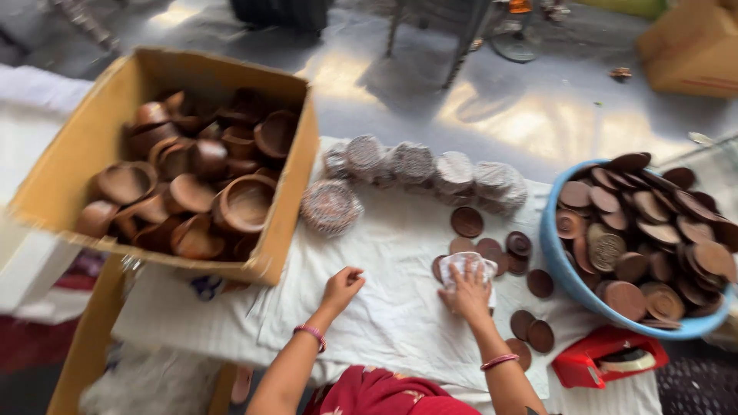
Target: The person cleans small wooden bowls and round wooden coasters using a white cloth. They wipe the items individually on a white cloth-covered table, then place the cleaned coasters into a blue plastic basin.
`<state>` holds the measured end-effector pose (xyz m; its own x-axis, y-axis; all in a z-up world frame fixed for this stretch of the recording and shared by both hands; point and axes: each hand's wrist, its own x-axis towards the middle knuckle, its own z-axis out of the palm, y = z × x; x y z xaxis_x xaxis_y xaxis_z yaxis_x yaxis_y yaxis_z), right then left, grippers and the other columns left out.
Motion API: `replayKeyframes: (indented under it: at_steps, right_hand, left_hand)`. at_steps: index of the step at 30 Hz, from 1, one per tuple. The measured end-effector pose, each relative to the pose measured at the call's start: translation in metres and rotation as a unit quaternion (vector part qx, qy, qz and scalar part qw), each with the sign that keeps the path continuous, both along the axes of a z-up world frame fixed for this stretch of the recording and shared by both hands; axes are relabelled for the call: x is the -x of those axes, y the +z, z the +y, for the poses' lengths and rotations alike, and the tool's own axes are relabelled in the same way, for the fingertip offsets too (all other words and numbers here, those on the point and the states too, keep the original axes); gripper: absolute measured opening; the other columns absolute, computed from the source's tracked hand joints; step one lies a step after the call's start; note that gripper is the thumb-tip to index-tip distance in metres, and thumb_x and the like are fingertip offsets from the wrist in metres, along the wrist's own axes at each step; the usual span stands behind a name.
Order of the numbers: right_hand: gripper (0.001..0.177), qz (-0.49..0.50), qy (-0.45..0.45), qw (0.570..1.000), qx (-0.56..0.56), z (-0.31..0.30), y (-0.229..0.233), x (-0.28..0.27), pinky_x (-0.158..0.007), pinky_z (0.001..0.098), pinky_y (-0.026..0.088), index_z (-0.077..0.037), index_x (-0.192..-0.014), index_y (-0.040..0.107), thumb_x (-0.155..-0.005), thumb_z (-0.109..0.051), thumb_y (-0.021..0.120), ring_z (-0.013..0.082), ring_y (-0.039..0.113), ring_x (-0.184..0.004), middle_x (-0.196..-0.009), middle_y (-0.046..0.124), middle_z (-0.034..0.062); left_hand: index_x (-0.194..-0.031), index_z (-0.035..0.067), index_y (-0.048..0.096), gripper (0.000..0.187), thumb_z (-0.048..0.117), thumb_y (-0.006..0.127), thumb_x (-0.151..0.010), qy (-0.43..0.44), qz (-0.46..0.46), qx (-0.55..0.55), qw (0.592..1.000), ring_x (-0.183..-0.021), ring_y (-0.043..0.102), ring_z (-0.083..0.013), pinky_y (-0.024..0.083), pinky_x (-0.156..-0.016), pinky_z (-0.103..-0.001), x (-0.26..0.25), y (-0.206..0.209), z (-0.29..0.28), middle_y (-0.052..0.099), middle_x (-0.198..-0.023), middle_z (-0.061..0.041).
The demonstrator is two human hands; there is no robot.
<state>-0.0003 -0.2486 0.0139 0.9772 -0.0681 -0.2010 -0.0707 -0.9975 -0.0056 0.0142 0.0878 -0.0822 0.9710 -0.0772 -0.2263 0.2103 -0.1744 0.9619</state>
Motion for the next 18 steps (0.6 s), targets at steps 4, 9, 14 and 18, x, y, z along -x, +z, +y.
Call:
replayKeyframes:
  at_steps: [4,9,14,18]
  right_hand:
    - [0.031,-0.18,0.094,0.975,-0.094,-0.062,-0.084,-0.019,-0.108,0.0454,0.052,-0.018,-0.123,0.073,-0.094,-0.016,0.061,0.0341,0.063,-0.128,-0.137,0.066,0.0128]
    - [0.024,-0.211,0.026,0.965,-0.154,0.002,0.025,-0.022,-0.095,0.0451,0.053,-0.01,-0.109,0.078,-0.091,-0.015,0.063,0.0351,0.067,-0.11,-0.124,0.071,0.0136]
    - [0.031,-0.141,0.095,0.973,-0.158,0.068,-0.006,-0.009,-0.098,0.0431,0.053,-0.01,-0.117,0.073,-0.088,-0.017,0.063,0.0315,0.068,-0.113,-0.131,0.068,0.0133]
    - [0.034,-0.003,0.14,0.977,-0.16,0.105,-0.026,0.02,-0.1,0.0401,0.051,-0.013,-0.121,0.069,-0.088,-0.021,0.065,0.0301,0.062,-0.123,-0.141,0.059,0.0096]
  left_hand:
    - [-0.116,0.008,0.072,0.032,0.025,0.077,-0.09,-0.093,-0.092,-0.086,0.988,-0.09,0.073,-0.0167,0.058,-0.079,-0.029,-0.011,0.084,0.029,0.076,-0.101,-0.007]
    - [-0.106,0.012,0.071,0.008,0.017,0.072,-0.099,0.14,-0.393,-0.213,0.884,-0.078,0.072,-0.0191,0.06,-0.071,-0.033,-0.042,0.232,0.126,0.074,-0.096,-0.006]
    - [-0.128,0.01,0.062,0.045,0.035,0.073,-0.092,0.241,-0.2,-0.372,0.874,-0.11,0.065,-0.0325,0.051,-0.093,-0.043,-0.111,0.237,0.268,0.068,-0.12,-0.013]
    - [-0.155,0.0,0.037,0.101,0.061,0.075,-0.084,0.227,0.051,-0.472,0.851,-0.146,0.037,-0.0347,0.022,-0.124,-0.04,-0.193,0.131,0.369,0.045,-0.154,-0.024]
